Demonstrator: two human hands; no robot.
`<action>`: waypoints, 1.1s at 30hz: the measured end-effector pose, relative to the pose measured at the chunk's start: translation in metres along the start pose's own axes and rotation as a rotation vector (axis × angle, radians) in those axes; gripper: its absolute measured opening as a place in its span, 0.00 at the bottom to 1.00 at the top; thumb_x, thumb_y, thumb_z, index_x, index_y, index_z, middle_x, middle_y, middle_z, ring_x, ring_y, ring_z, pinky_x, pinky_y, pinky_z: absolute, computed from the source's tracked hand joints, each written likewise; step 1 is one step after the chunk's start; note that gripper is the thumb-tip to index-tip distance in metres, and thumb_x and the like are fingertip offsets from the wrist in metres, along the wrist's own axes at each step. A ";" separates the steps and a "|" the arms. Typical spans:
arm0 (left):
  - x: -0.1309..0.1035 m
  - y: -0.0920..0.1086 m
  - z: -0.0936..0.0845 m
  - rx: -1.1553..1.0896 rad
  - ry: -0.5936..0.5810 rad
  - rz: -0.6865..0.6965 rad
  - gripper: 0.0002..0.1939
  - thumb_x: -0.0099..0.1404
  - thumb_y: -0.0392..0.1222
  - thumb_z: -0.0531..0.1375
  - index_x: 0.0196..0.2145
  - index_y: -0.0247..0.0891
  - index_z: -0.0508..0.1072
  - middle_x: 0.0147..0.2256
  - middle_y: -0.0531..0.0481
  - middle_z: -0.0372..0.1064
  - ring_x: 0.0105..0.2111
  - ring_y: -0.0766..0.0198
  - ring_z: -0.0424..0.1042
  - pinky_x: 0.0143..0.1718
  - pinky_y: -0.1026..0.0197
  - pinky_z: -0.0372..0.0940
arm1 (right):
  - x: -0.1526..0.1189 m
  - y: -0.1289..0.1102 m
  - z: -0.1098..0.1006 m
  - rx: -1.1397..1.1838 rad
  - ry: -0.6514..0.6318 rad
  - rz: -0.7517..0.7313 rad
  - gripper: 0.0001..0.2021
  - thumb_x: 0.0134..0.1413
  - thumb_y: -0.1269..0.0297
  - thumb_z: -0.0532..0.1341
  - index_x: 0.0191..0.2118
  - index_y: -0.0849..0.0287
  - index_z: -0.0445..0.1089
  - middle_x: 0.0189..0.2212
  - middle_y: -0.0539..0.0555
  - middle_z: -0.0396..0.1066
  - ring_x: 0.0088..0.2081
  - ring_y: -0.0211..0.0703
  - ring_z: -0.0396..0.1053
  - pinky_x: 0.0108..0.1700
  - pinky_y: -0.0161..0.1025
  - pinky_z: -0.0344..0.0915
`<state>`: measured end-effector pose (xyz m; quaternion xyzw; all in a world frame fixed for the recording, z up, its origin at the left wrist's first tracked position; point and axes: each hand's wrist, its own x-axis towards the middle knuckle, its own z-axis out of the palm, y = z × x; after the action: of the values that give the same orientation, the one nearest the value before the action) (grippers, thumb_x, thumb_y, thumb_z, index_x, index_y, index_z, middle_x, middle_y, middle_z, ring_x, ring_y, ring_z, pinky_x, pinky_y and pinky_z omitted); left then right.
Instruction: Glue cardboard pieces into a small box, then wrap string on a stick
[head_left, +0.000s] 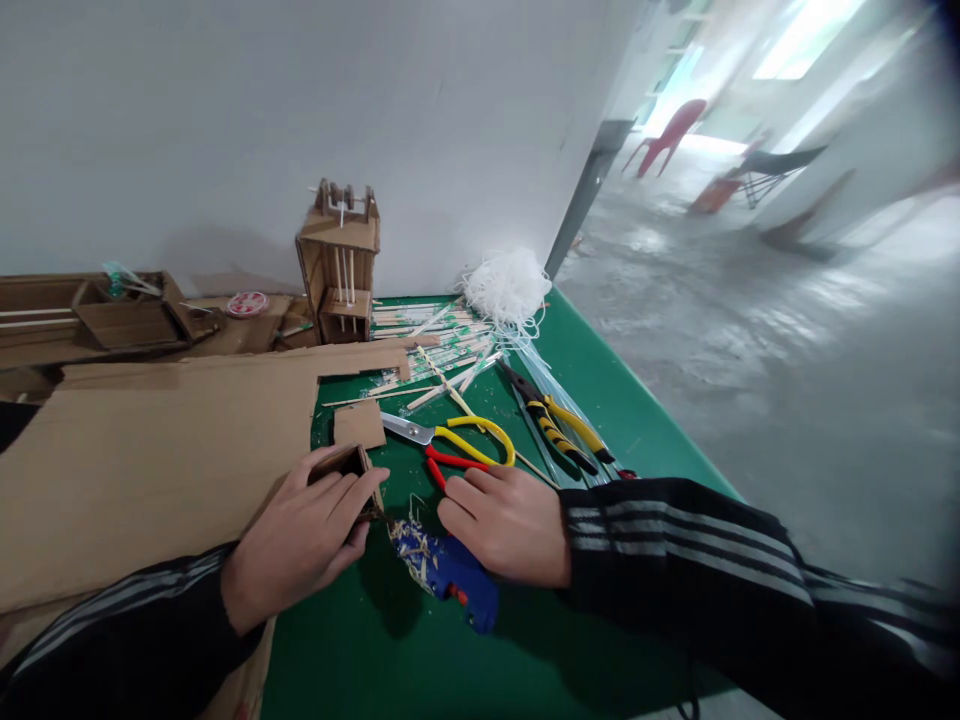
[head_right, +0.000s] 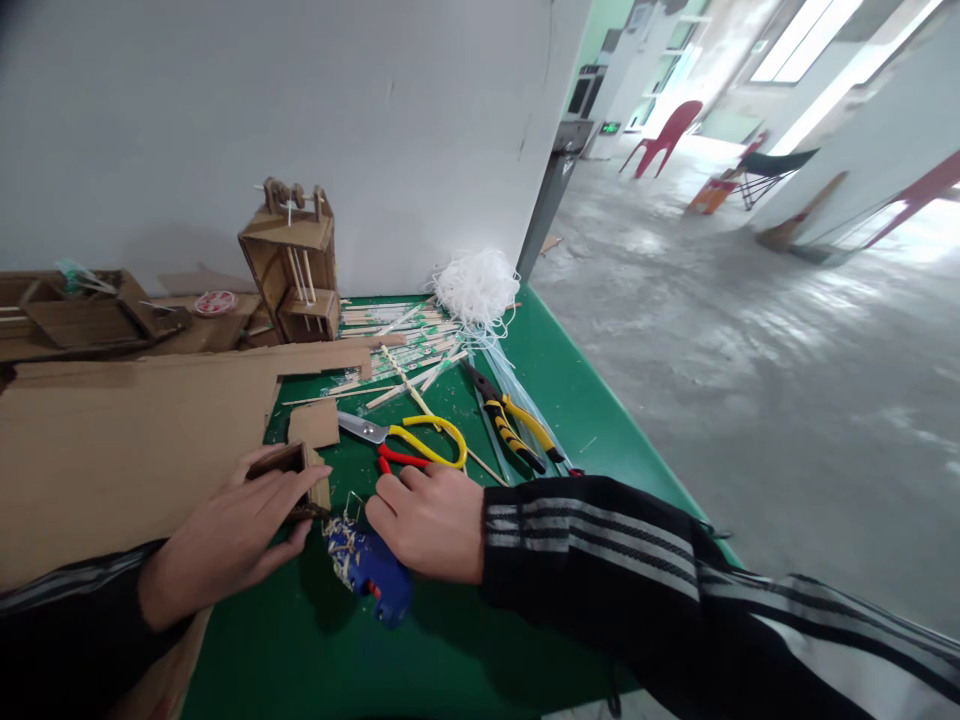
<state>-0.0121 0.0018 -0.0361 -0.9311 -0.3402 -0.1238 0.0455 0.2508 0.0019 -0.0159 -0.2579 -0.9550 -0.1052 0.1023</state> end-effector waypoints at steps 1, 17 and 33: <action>0.000 0.000 0.000 0.002 -0.001 0.001 0.22 0.67 0.36 0.52 0.59 0.35 0.60 0.42 0.44 0.74 0.42 0.54 0.75 0.59 0.41 0.55 | 0.000 0.000 0.000 0.001 -0.002 0.000 0.09 0.64 0.70 0.51 0.32 0.60 0.64 0.29 0.52 0.67 0.26 0.39 0.60 0.27 0.40 0.45; 0.001 0.002 -0.001 0.008 -0.011 -0.015 0.22 0.67 0.36 0.52 0.59 0.35 0.60 0.40 0.45 0.74 0.43 0.54 0.74 0.59 0.42 0.55 | 0.000 0.001 -0.005 -0.010 -0.003 0.009 0.10 0.64 0.70 0.51 0.31 0.59 0.64 0.28 0.52 0.66 0.26 0.39 0.59 0.27 0.41 0.46; 0.000 0.001 0.000 0.006 -0.024 -0.010 0.21 0.67 0.35 0.53 0.58 0.33 0.61 0.41 0.44 0.74 0.43 0.54 0.74 0.60 0.43 0.52 | -0.001 0.001 -0.007 -0.017 0.033 0.010 0.10 0.65 0.70 0.51 0.31 0.59 0.64 0.28 0.51 0.66 0.26 0.39 0.59 0.27 0.40 0.46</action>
<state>-0.0110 0.0012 -0.0357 -0.9307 -0.3455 -0.1120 0.0434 0.2531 0.0001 -0.0093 -0.2616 -0.9510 -0.1173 0.1162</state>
